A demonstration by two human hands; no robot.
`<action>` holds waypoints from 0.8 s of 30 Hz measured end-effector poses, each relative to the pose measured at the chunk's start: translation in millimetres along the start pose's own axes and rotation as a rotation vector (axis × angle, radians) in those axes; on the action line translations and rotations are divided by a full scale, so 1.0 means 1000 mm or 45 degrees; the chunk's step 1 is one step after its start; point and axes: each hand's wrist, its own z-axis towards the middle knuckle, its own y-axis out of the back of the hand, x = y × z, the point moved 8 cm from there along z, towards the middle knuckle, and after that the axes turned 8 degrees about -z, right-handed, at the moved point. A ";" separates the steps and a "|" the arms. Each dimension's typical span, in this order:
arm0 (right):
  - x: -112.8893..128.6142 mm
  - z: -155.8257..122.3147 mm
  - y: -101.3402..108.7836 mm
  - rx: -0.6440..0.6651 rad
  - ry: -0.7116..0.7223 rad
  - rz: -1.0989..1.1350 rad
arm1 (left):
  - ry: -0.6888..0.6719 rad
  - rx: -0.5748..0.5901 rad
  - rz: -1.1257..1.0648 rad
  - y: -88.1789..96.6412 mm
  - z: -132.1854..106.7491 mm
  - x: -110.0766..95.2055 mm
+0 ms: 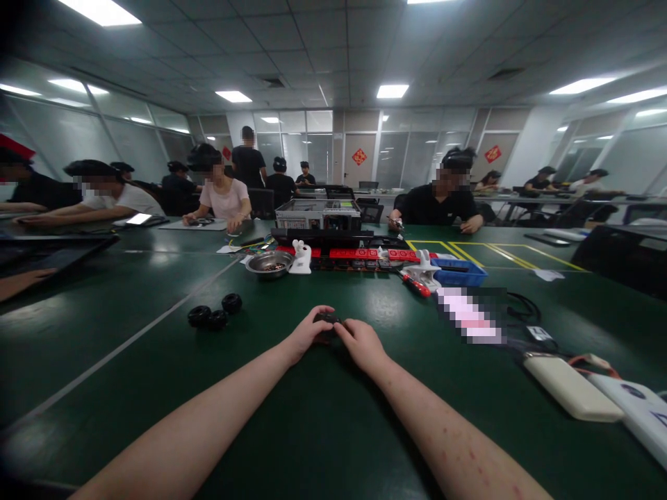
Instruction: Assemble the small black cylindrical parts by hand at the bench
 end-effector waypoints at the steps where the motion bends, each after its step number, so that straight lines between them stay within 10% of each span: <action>1: 0.001 0.000 0.002 -0.016 0.008 0.000 | 0.003 -0.003 -0.015 0.000 0.000 0.000; 10: 0.026 -0.010 0.019 -0.187 0.232 -0.111 | 0.081 -0.065 0.019 0.005 0.004 0.008; 24: -0.001 -0.001 -0.002 0.003 -0.003 0.039 | 0.012 -0.052 -0.009 0.003 0.000 0.000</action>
